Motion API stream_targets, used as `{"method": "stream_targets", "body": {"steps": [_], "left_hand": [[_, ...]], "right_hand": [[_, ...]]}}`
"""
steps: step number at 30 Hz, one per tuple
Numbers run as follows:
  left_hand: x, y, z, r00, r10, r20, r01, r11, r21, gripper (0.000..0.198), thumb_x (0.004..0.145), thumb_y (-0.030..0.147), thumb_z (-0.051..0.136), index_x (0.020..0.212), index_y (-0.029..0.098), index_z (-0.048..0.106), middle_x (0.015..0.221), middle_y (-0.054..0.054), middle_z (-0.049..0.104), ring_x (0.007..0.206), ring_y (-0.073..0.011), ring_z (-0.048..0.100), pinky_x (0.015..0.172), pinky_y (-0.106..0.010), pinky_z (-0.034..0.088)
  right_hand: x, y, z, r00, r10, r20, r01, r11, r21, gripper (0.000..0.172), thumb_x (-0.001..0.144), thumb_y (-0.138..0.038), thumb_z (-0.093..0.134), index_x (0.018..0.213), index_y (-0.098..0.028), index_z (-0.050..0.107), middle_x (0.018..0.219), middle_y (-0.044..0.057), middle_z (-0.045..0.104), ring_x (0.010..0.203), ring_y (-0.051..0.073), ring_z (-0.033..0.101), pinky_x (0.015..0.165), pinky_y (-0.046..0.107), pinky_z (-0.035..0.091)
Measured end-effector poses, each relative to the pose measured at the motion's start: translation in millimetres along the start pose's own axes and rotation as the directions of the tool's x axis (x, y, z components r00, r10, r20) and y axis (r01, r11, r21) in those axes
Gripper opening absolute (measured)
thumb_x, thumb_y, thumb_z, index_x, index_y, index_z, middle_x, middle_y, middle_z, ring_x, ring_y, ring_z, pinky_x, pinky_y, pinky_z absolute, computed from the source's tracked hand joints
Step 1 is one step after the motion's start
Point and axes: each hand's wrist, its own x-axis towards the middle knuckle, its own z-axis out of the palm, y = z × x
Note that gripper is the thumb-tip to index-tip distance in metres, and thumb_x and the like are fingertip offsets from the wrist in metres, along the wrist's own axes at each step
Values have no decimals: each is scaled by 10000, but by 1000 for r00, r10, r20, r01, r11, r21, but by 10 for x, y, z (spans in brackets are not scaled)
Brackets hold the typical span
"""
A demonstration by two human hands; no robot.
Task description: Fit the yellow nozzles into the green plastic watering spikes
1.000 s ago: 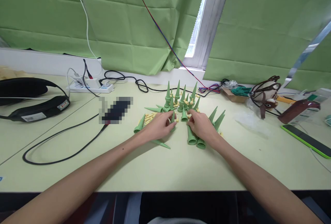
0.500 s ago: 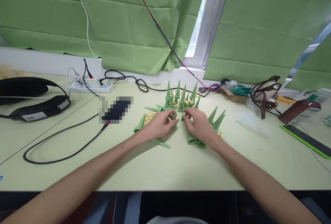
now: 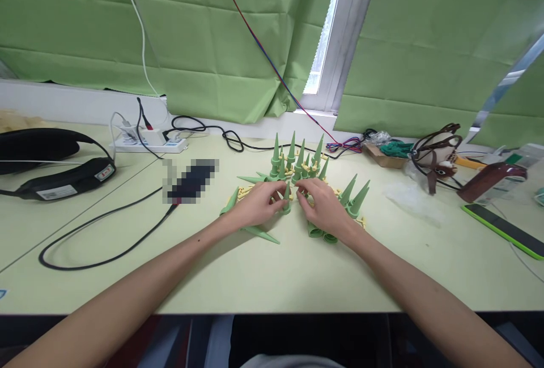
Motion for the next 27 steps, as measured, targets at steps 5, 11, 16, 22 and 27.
{"method": "stream_targets", "body": {"steps": [5, 11, 16, 22, 27], "left_hand": [[14, -21, 13, 998, 12, -57, -7, 997, 77, 200, 867, 352, 559, 746, 197, 525, 699, 13, 611, 667, -150, 570, 586, -257, 421], [13, -30, 22, 996, -7, -88, 24, 982, 186, 269, 859, 414, 591, 720, 196, 515, 682, 11, 603, 639, -157, 550, 575, -269, 377], [13, -27, 38, 995, -8, -102, 30, 976, 217, 277, 853, 435, 585, 725, 195, 530, 653, 6, 582, 622, -164, 534, 567, -280, 356], [-1, 56, 33, 995, 69, -75, -49, 967, 248, 202, 849, 374, 569, 765, 190, 564, 699, -9, 571, 640, -168, 519, 600, -295, 367], [14, 17, 32, 992, 74, -98, -45, 961, 272, 285, 886, 374, 523, 671, 187, 512, 702, -17, 567, 651, -170, 519, 609, -298, 365]], "right_hand": [[11, 12, 2, 1000, -5, 15, 5, 999, -45, 192, 935, -166, 472, 1063, -155, 616, 1002, 100, 657, 944, 218, 586, 850, 335, 454], [36, 11, -20, 1000, 24, -5, -24, 994, -105, 175, 948, -171, 458, 994, -146, 625, 918, 88, 651, 882, 212, 579, 813, 313, 437], [85, 22, -49, 996, 76, 43, -70, 990, -124, 177, 940, -184, 467, 1017, -150, 622, 941, 92, 653, 831, 201, 589, 758, 295, 433], [210, 28, -35, 976, 117, 184, -95, 987, -128, 217, 916, -156, 483, 1094, -154, 607, 999, 87, 693, 895, 214, 633, 782, 289, 432], [358, 31, 10, 959, 107, 262, -56, 979, -198, 281, 901, -89, 462, 1134, -154, 605, 1004, 105, 701, 936, 231, 641, 786, 284, 428]]}}
